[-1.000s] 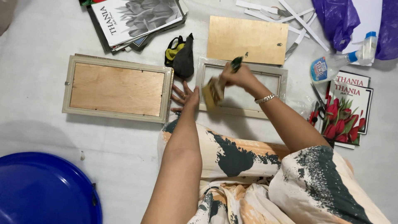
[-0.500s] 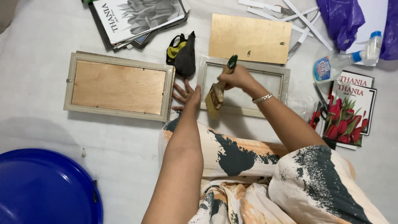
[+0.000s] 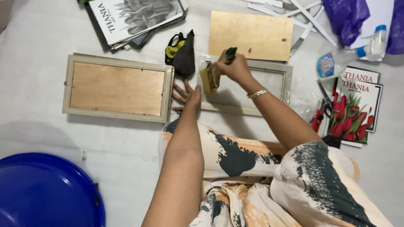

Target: Cleaning and preparing a glass picture frame using a brush and a cloth

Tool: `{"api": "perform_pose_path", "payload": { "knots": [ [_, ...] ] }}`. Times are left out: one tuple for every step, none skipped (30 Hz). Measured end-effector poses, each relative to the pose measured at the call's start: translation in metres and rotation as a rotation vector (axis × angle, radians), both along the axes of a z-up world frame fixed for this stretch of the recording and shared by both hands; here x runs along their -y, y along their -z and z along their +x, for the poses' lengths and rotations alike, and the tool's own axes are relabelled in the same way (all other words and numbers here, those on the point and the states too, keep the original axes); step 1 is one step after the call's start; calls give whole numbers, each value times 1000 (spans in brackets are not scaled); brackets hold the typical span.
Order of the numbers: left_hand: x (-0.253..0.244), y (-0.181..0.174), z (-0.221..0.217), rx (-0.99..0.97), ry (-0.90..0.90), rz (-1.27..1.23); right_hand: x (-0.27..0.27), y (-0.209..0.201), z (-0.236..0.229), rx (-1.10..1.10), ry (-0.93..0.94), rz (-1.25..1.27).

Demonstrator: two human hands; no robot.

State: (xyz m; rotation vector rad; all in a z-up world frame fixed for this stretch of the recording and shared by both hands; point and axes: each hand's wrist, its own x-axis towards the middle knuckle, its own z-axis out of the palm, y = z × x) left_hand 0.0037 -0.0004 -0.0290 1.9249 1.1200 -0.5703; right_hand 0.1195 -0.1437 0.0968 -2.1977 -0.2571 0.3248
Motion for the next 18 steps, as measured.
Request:
{"api": "perform_pose_path", "payload": {
  "knots": [
    [0,3,1,2,7,0,-1,0,3,2,7,0],
    [0,6,1,12,0,-2,-3,0,6,19,105,48],
    [-1,9,1,22,-6,-4,-5,0,8,36,202,96],
    [-1,15,2,24,-4,-2,-2,-10,7,38,205,98],
    [-1,21,3,18,2,16,1,-20,5,288,100,159],
    [-1,27,4,11,9,35,4,-30,4,535,-5,218],
    [-3,27,4,12,12,38,3,-26,6,536,-1,220],
    [-3,28,4,4,8,37,5,-23,8,475,-72,241],
    [-2,30,4,-3,3,36,7,-20,11,413,-141,261],
    [-3,31,5,-2,9,35,9,-20,6,414,-136,259],
    [-3,32,5,5,6,35,11,-20,1,429,-288,186],
    [-4,33,4,9,1,34,12,-19,-5,439,-440,112],
    [-4,36,3,8,6,33,18,-23,-10,438,-436,110],
    [-5,38,4,14,11,38,24,-27,-13,427,-504,56],
    [-6,40,4,20,16,43,29,-31,-16,416,-572,2],
    [-6,41,4,20,18,42,40,-28,-13,416,-570,1],
    [-6,42,3,23,17,46,50,-25,-10,406,-556,-8],
    [-6,42,5,26,18,51,61,-23,-7,397,-539,-17]
  ]
}}
